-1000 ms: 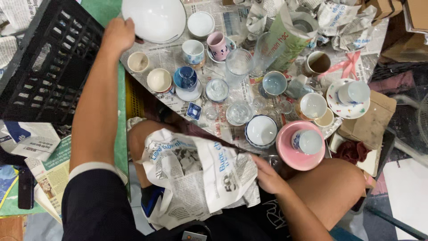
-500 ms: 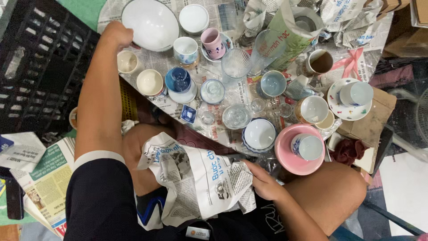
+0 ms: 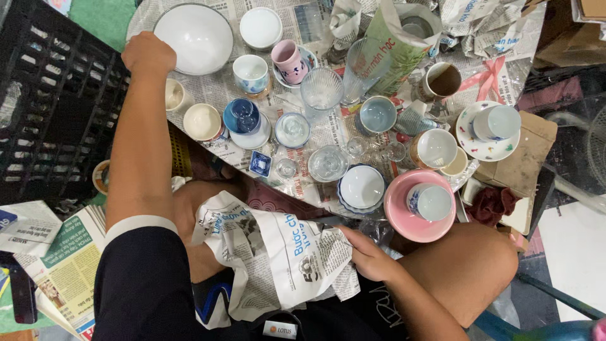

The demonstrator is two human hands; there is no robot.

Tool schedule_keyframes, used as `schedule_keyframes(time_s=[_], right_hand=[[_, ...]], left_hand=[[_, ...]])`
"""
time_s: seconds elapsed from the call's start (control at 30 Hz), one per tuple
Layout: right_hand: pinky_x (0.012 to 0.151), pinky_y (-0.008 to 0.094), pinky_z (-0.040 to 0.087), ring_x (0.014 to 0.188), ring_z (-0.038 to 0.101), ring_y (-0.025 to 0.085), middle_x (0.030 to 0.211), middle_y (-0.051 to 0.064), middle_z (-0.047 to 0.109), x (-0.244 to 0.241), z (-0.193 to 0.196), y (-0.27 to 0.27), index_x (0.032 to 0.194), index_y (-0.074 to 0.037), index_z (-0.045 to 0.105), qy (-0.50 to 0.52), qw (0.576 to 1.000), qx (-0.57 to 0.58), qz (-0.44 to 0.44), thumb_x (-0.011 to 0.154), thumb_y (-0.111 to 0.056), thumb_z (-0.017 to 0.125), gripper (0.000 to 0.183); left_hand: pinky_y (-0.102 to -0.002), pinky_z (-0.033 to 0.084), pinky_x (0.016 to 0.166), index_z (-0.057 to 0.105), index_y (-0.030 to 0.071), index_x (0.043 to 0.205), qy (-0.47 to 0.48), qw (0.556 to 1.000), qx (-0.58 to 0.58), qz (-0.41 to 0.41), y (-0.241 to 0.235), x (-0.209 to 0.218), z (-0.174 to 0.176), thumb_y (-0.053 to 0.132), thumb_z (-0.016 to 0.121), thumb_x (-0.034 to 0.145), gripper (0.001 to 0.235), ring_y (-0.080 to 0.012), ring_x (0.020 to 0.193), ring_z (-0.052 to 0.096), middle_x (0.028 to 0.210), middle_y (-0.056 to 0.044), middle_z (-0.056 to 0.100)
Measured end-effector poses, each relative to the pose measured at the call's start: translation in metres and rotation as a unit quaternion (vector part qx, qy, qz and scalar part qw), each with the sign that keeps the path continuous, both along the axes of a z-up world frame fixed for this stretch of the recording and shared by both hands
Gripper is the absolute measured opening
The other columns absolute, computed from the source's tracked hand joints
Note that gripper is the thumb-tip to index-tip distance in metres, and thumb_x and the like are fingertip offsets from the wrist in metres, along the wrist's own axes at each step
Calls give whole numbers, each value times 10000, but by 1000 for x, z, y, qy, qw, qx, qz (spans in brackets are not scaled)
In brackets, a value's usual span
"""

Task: The person sits cross-legged and wraps various ceramic dishes, including bowls and cups, with newspaper. They fold the paper around each item and place the wrapped bundle into a black plastic crate.

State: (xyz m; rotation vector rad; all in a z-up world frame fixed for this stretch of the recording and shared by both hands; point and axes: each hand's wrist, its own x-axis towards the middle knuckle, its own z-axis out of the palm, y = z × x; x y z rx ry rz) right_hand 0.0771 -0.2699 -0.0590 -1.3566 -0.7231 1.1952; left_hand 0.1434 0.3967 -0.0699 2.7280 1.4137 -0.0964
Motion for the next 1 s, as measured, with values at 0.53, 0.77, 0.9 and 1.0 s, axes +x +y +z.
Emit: schedule_keyframes(time_s=[0.53, 0.77, 0.9, 1.0], right_hand=[[1115, 334, 423, 1318, 542, 179, 1446, 100, 584, 7, -3, -1, 1530, 4, 428, 61, 982, 37, -176, 988, -63, 577, 567], [1057, 340, 464, 1238, 569, 205, 1419, 152, 597, 16, 36, 2, 1555, -19, 429, -114, 977, 33, -178, 932, -89, 697, 682], [956, 355, 519, 1130, 562, 219, 1506, 158, 504, 7, 60, -9, 1631, -80, 344, -140, 954, 84, -250, 858, -417, 740, 932], [1099, 425, 493, 1386, 482, 279, 1668, 164, 318, -4, 83, -11, 1647, -114, 250, -273, 922, 163, -221, 698, -625, 832, 1224]], left_hand=[[-430, 523, 1008, 598, 0, 1364, -328, 749, -226, -530, -279, -124, 233, 135, 790, 833, 581, -304, 1195, 640, 1322, -200, 653], [-398, 575, 874, 728, 81, 1173, -293, 779, -109, -543, -390, -151, 203, 51, 774, 813, 363, -307, 1022, 717, 1128, -117, 743], [-426, 549, 741, 714, 33, 1028, -355, 840, -8, -410, -388, -157, 164, 58, 744, 980, 61, -376, 863, 704, 973, -171, 712], [-445, 529, 747, 725, 22, 1074, -389, 854, 30, -343, -395, -160, 162, 74, 721, 1072, 53, -395, 869, 688, 933, -188, 701]])
